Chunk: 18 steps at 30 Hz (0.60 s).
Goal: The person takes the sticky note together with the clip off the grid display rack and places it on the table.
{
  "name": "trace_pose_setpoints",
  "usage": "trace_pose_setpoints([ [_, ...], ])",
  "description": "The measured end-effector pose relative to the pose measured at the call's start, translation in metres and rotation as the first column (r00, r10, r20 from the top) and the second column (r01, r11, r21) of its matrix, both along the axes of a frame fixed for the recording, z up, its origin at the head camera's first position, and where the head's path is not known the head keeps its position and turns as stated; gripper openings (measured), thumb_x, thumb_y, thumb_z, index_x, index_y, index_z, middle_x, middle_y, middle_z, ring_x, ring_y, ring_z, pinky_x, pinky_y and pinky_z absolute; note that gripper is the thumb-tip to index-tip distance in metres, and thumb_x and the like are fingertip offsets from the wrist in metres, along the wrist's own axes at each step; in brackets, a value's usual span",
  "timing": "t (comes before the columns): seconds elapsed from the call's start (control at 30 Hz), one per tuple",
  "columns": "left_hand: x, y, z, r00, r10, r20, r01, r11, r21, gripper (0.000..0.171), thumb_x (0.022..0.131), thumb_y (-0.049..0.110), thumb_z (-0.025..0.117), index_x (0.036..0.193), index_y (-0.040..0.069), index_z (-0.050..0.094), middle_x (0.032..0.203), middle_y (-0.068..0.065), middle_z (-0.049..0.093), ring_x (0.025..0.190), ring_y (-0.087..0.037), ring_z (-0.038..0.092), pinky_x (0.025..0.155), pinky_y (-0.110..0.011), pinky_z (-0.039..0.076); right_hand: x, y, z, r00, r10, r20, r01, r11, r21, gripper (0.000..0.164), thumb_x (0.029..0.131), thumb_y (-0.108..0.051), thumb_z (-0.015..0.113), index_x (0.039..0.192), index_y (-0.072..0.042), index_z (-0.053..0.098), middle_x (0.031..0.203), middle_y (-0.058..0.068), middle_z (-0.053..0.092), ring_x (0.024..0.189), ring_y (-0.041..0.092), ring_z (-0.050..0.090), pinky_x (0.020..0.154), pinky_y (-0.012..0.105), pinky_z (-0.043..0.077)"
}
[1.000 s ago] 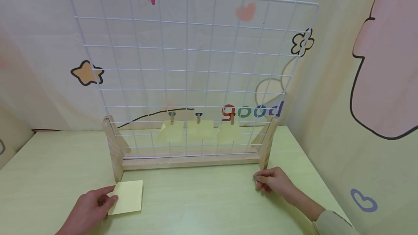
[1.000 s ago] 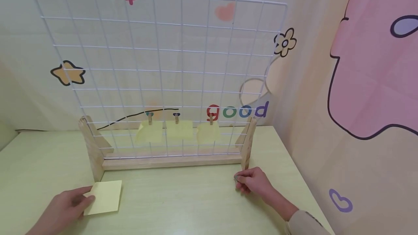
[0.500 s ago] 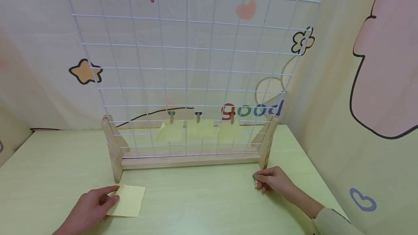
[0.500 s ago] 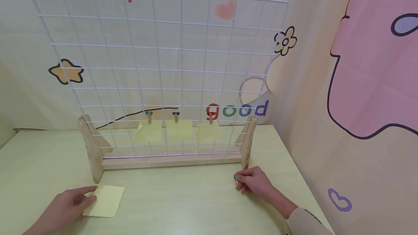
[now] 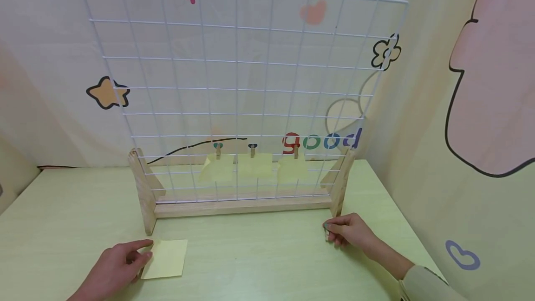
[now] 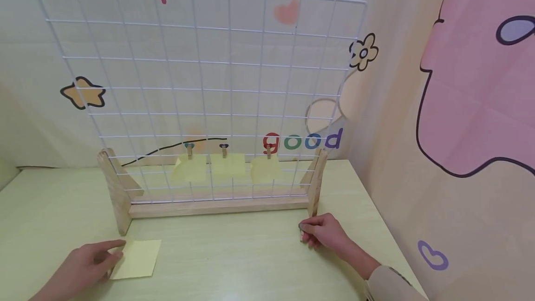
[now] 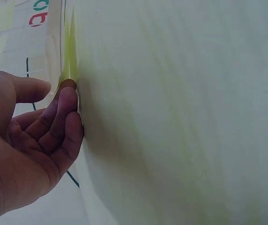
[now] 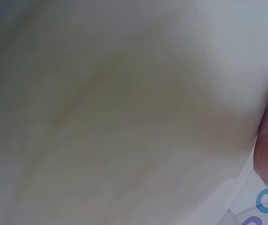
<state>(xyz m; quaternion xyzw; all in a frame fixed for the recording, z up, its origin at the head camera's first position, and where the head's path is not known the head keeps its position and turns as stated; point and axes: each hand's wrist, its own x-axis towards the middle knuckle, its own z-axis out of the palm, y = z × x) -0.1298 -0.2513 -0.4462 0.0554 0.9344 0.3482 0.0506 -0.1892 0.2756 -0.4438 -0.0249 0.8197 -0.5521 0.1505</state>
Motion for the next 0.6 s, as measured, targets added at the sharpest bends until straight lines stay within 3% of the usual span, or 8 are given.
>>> trace_pose_setpoints([
  [0.43, -0.0002, -0.0006, 0.0051, 0.999, 0.022, 0.026, -0.021, 0.999, -0.049, 0.035, 0.095, 0.017, 0.059, 0.123, -0.004, 0.061, 0.068, 0.008, 0.063, 0.051, -0.006, 0.050, 0.059, -0.022, 0.039, -0.0002, 0.0024, 0.0008, 1.000, 0.027, -0.008, -0.027, 0.999, -0.021, 0.030, 0.095, -0.013, 0.059, 0.108, 0.013, 0.065, 0.067, -0.001, 0.066, 0.052, 0.007, 0.057, 0.051, 0.021, 0.047],
  [0.6, -0.0001, -0.0014, 0.0057, 1.000, 0.016, -0.002, -0.016, 0.998, -0.060, 0.034, 0.095, 0.018, 0.059, 0.122, -0.004, 0.062, 0.067, 0.009, 0.062, 0.051, -0.004, 0.049, 0.057, -0.022, 0.039, -0.0008, 0.0024, -0.0006, 1.000, 0.018, 0.002, -0.018, 1.000, -0.018, 0.030, 0.096, -0.011, 0.058, 0.110, 0.014, 0.063, 0.068, 0.000, 0.066, 0.052, 0.008, 0.056, 0.050, 0.021, 0.047],
])
